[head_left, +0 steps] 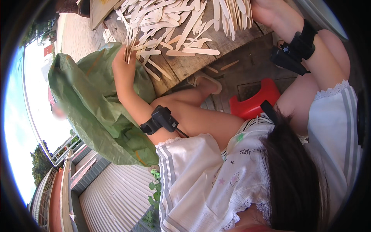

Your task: The recorder is sorting and counting a pile of wooden spoons or paddles on an outdoor table.

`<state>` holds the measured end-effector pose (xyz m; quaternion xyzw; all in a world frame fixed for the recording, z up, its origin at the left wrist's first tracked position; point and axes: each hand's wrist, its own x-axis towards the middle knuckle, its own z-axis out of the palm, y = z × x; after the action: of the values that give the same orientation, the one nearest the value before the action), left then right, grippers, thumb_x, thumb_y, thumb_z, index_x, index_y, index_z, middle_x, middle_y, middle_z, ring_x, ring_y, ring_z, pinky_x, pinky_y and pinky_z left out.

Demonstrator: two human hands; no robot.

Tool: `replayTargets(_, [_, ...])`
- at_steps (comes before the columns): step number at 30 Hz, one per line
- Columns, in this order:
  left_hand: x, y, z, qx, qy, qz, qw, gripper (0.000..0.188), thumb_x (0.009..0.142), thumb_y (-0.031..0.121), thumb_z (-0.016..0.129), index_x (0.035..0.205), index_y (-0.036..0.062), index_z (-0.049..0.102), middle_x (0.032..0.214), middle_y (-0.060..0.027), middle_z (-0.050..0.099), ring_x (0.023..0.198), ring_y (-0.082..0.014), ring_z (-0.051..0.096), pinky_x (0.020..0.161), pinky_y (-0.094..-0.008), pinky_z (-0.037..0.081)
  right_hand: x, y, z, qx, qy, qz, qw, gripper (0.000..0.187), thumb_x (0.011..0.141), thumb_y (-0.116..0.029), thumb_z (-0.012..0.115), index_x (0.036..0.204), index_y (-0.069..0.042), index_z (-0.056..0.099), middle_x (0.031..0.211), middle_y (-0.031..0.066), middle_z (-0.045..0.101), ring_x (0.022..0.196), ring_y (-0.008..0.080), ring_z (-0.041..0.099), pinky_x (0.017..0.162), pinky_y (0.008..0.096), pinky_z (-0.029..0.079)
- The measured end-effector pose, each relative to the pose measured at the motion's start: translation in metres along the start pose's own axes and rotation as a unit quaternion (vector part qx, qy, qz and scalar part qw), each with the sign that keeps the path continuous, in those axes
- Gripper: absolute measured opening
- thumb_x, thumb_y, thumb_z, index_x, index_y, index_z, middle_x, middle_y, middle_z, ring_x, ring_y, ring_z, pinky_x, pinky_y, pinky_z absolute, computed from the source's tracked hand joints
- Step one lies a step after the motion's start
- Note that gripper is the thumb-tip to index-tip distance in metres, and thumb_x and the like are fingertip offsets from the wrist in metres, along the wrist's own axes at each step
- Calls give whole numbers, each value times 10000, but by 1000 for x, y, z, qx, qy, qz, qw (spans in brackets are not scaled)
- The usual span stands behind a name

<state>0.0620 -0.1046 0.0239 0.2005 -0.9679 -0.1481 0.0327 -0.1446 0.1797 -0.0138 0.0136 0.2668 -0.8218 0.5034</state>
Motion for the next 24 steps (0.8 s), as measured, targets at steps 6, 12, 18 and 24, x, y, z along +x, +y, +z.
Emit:
replayTargets(6, [-8,17,-2,-58,62,-37,996,168,849,29,631,1012,43,670,798,-14,653,598,-75,416,581,-236,383,9,11,4,9,-9,4,1000,158,823,-82,647,942,14,609,777,104,668,690,211,669,685,354,589])
replayTargets(12, [3,48,18,-210,126,50,968,155,820,18,672,973,38,662,737,47,600,551,-17,363,506,-189,291,7,8,13,-14,1,30,999,162,823,-87,654,937,18,608,774,105,664,694,204,667,689,357,592])
replayTargets(18, [-1,69,9,-224,48,63,971,142,816,60,688,942,15,641,751,-50,635,631,-123,533,615,-265,452,17,61,32,-36,-35,86,995,274,849,-155,655,1079,-11,620,819,34,676,704,102,661,662,267,582])
replayTargets(24, [1,70,39,-301,-17,138,943,136,851,-39,610,983,-7,604,911,-61,663,832,-108,625,734,-250,526,26,56,30,25,-172,92,980,194,860,-218,619,956,-49,613,771,41,656,701,125,642,652,283,566])
